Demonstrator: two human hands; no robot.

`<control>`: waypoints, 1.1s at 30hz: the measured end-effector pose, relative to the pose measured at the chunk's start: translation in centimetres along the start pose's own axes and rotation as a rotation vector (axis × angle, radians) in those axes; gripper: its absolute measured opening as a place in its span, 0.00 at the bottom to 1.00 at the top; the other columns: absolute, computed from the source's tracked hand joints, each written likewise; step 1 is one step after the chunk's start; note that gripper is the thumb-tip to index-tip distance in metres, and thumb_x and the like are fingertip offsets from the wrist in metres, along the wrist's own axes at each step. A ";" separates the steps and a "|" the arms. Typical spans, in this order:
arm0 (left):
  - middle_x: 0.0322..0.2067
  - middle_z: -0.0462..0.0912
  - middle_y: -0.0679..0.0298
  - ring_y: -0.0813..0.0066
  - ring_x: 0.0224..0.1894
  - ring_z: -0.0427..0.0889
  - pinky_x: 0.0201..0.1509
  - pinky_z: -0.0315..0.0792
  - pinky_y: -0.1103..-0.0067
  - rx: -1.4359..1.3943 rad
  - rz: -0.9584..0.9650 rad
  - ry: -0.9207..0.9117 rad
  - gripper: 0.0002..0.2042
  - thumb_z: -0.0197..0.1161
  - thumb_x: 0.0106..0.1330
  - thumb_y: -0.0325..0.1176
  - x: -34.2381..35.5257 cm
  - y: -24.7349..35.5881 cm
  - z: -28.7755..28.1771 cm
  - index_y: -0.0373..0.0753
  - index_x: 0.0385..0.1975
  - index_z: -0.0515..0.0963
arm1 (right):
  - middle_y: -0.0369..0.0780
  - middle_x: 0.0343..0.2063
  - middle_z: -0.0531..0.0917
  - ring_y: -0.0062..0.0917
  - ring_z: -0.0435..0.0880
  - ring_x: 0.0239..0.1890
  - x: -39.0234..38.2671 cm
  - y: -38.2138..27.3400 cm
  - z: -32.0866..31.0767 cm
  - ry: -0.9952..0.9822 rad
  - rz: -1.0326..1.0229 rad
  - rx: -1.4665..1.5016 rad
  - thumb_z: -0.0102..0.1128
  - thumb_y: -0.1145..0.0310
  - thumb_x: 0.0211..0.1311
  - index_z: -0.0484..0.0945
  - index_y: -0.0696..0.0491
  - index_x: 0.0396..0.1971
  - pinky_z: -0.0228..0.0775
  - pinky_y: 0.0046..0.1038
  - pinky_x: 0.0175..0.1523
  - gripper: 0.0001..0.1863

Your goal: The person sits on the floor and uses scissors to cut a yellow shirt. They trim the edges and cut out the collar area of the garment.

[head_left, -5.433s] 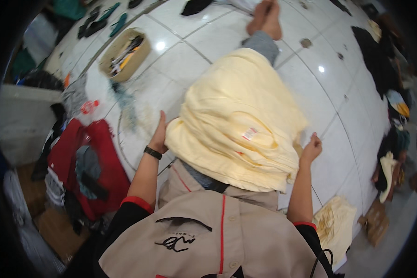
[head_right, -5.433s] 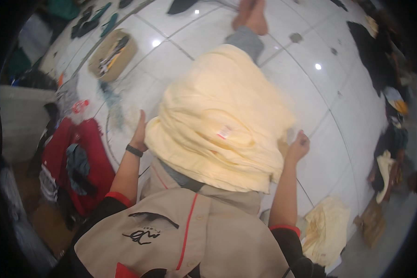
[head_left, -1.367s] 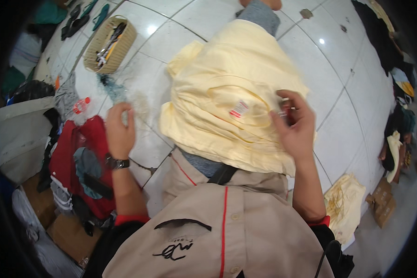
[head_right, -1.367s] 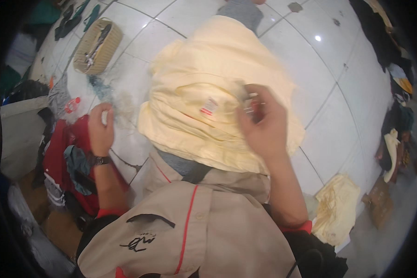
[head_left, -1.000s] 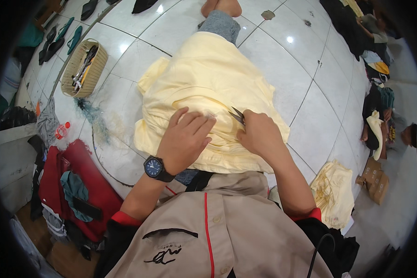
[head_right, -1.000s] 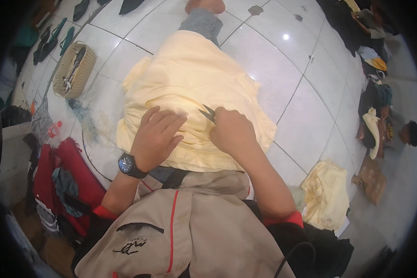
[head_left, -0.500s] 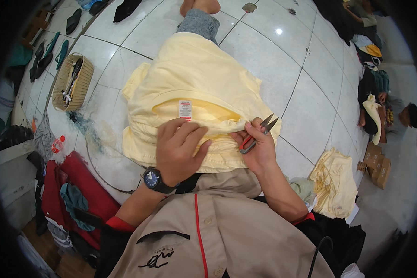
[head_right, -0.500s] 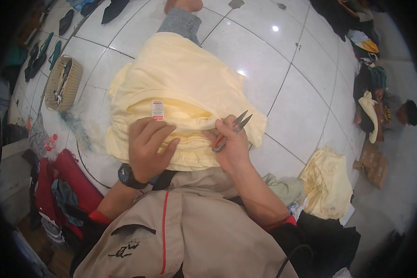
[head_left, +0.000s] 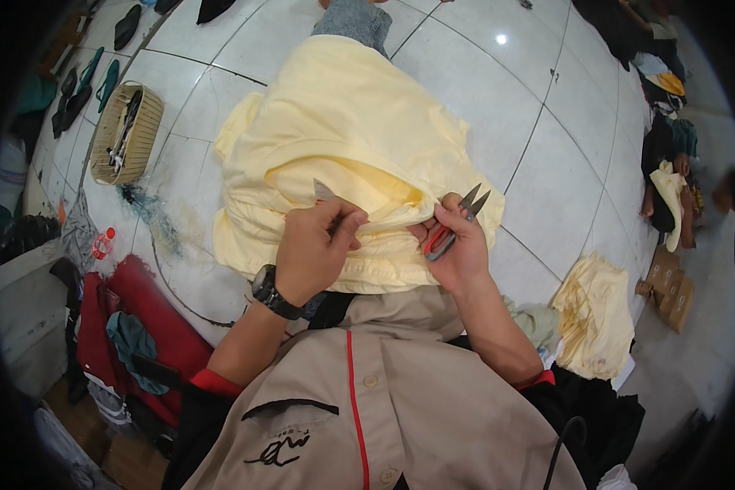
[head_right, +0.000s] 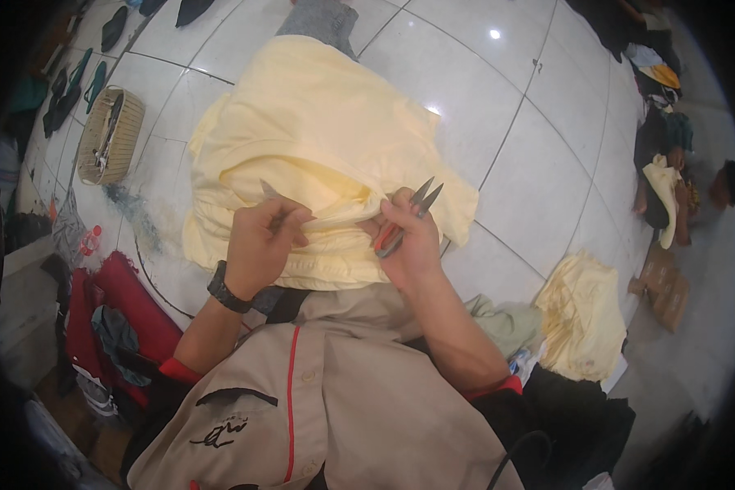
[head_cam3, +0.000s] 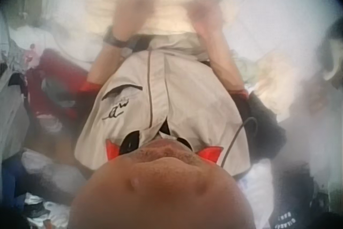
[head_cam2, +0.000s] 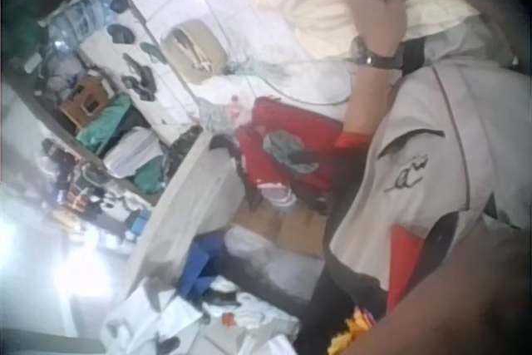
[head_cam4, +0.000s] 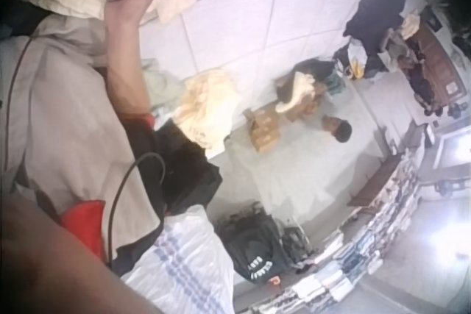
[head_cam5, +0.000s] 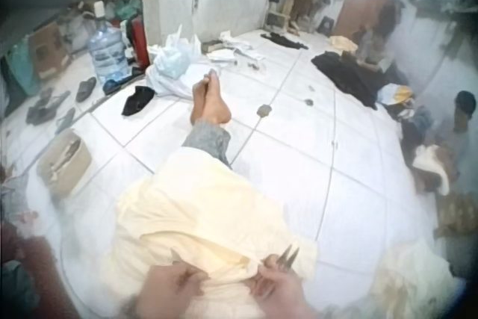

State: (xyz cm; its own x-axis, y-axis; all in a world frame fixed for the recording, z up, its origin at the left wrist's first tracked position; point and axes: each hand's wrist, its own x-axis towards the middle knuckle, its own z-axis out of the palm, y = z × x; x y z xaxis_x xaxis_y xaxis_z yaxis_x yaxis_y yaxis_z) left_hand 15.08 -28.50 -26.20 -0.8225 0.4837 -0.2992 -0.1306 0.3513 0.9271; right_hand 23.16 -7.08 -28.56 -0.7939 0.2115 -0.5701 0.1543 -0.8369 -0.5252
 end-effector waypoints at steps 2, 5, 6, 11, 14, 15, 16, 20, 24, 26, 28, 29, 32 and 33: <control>0.38 0.90 0.56 0.81 0.29 0.83 0.32 0.76 0.84 -0.143 0.007 0.028 0.08 0.61 0.75 0.28 -0.3 -0.4 -0.3 0.30 0.48 0.80 | 0.31 0.24 0.76 0.22 0.79 0.31 0.2 -0.2 -1.0 -0.047 0.021 0.000 0.57 0.78 0.70 0.67 0.45 0.26 0.78 0.41 0.58 0.14; 0.39 0.90 0.58 0.84 0.29 0.82 0.30 0.74 0.84 -0.148 0.103 0.061 0.11 0.62 0.73 0.27 -0.2 -0.6 -0.4 0.31 0.52 0.78 | 0.31 0.28 0.79 0.22 0.83 0.36 0.3 -0.1 -1.1 -0.098 0.014 0.035 0.56 0.78 0.71 0.68 0.45 0.27 0.79 0.38 0.56 0.13; 0.39 0.90 0.58 0.82 0.29 0.82 0.30 0.74 0.82 -0.045 0.139 0.056 0.12 0.63 0.72 0.27 -0.3 -0.3 -0.4 0.32 0.52 0.78 | 0.31 0.28 0.79 0.22 0.83 0.36 0.3 -0.1 -1.1 -0.112 0.006 0.052 0.56 0.78 0.71 0.68 0.45 0.27 0.79 0.38 0.56 0.13; 0.37 0.88 0.59 0.67 0.29 0.84 0.31 0.75 0.75 0.417 0.566 0.204 0.15 0.71 0.65 0.27 0.0 1.6 1.3 0.37 0.51 0.80 | 0.32 0.31 0.80 0.24 0.84 0.41 0.5 0.1 -1.9 -0.154 0.009 0.055 0.55 0.78 0.69 0.68 0.46 0.29 0.79 0.39 0.55 0.11; 0.36 0.86 0.59 0.58 0.31 0.84 0.32 0.76 0.71 0.519 0.537 0.065 0.15 0.74 0.61 0.28 0.3 2.4 2.1 0.38 0.48 0.82 | 0.33 0.33 0.81 0.27 0.84 0.44 0.6 0.3 -2.2 -0.128 0.005 0.072 0.55 0.78 0.67 0.69 0.46 0.30 0.78 0.38 0.53 0.09; 0.36 0.86 0.59 0.58 0.30 0.84 0.32 0.76 0.71 0.522 0.527 0.070 0.15 0.74 0.61 0.28 0.3 1.9 2.2 0.38 0.47 0.82 | 0.33 0.33 0.80 0.28 0.84 0.45 0.5 0.3 -2.1 -0.110 0.003 0.078 0.55 0.78 0.66 0.69 0.46 0.31 0.77 0.38 0.53 0.09; 0.35 0.86 0.59 0.59 0.30 0.84 0.32 0.76 0.71 0.525 0.516 0.076 0.15 0.75 0.60 0.29 0.3 1.2 2.1 0.38 0.46 0.82 | 0.33 0.33 0.80 0.28 0.84 0.45 0.5 0.5 -2.0 -0.117 -0.005 0.105 0.55 0.78 0.66 0.69 0.46 0.31 0.77 0.38 0.53 0.09; 0.33 0.84 0.60 0.61 0.28 0.83 0.32 0.76 0.72 0.556 0.420 0.113 0.14 0.75 0.60 0.30 -0.5 0.3 1.0 0.37 0.44 0.82 | 0.34 0.33 0.80 0.29 0.83 0.44 0.2 0.5 -1.2 -0.125 -0.016 0.137 0.53 0.78 0.64 0.68 0.47 0.31 0.74 0.36 0.52 0.08; 0.33 0.84 0.60 0.62 0.27 0.82 0.31 0.75 0.72 0.504 0.422 0.124 0.13 0.73 0.61 0.28 -1.1 -0.2 0.4 0.38 0.44 0.82 | 0.34 0.33 0.79 0.28 0.82 0.41 0.4 0.5 -1.2 -0.104 0.013 0.125 0.53 0.77 0.61 0.68 0.46 0.30 0.75 0.34 0.49 0.08; 0.33 0.84 0.60 0.61 0.27 0.82 0.30 0.75 0.72 0.504 0.446 0.109 0.13 0.72 0.61 0.27 -1.2 0.7 0.6 0.38 0.45 0.82 | 0.32 0.30 0.76 0.25 0.81 0.35 0.5 0.3 -1.0 -0.072 0.029 0.105 0.55 0.77 0.58 0.66 0.45 0.28 0.77 0.31 0.42 0.10; 0.33 0.84 0.60 0.61 0.28 0.82 0.31 0.75 0.71 0.444 0.547 0.166 0.13 0.72 0.61 0.28 -0.3 1.8 1.3 0.38 0.45 0.83 | 0.30 0.28 0.73 0.23 0.80 0.30 0.6 0.2 -1.0 -0.043 0.045 0.093 0.57 0.77 0.57 0.65 0.45 0.27 0.77 0.27 0.35 0.11; 0.34 0.84 0.60 0.61 0.29 0.83 0.31 0.75 0.71 0.413 0.596 0.198 0.12 0.72 0.62 0.29 0.0 2.3 1.6 0.39 0.45 0.83 | 0.30 0.27 0.72 0.22 0.79 0.29 0.7 0.1 -1.1 -0.034 0.051 0.094 0.57 0.76 0.56 0.64 0.45 0.27 0.76 0.26 0.32 0.11; 0.35 0.84 0.61 0.60 0.32 0.84 0.33 0.76 0.70 0.583 0.450 -0.024 0.12 0.73 0.62 0.33 0.4 3.1 1.6 0.39 0.44 0.83 | 0.32 0.29 0.76 0.25 0.81 0.32 0.9 0.0 -2.6 -0.110 0.082 0.130 0.54 0.76 0.58 0.66 0.46 0.29 0.76 0.27 0.37 0.08; 0.35 0.84 0.61 0.60 0.33 0.84 0.33 0.76 0.70 0.617 0.424 -0.063 0.12 0.72 0.62 0.33 0.4 2.9 1.6 0.39 0.44 0.83 | 0.33 0.30 0.77 0.26 0.81 0.33 1.0 0.1 -2.9 -0.137 0.086 0.145 0.54 0.76 0.58 0.67 0.46 0.29 0.77 0.27 0.38 0.07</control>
State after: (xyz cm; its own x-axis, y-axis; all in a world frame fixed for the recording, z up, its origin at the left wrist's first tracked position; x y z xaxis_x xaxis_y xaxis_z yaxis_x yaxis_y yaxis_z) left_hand 15.30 -26.00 -24.00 -0.6973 0.7163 0.0262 0.5398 0.5008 0.6767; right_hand 24.13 -5.44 -31.00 -0.8554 0.0740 -0.5127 0.1465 -0.9148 -0.3765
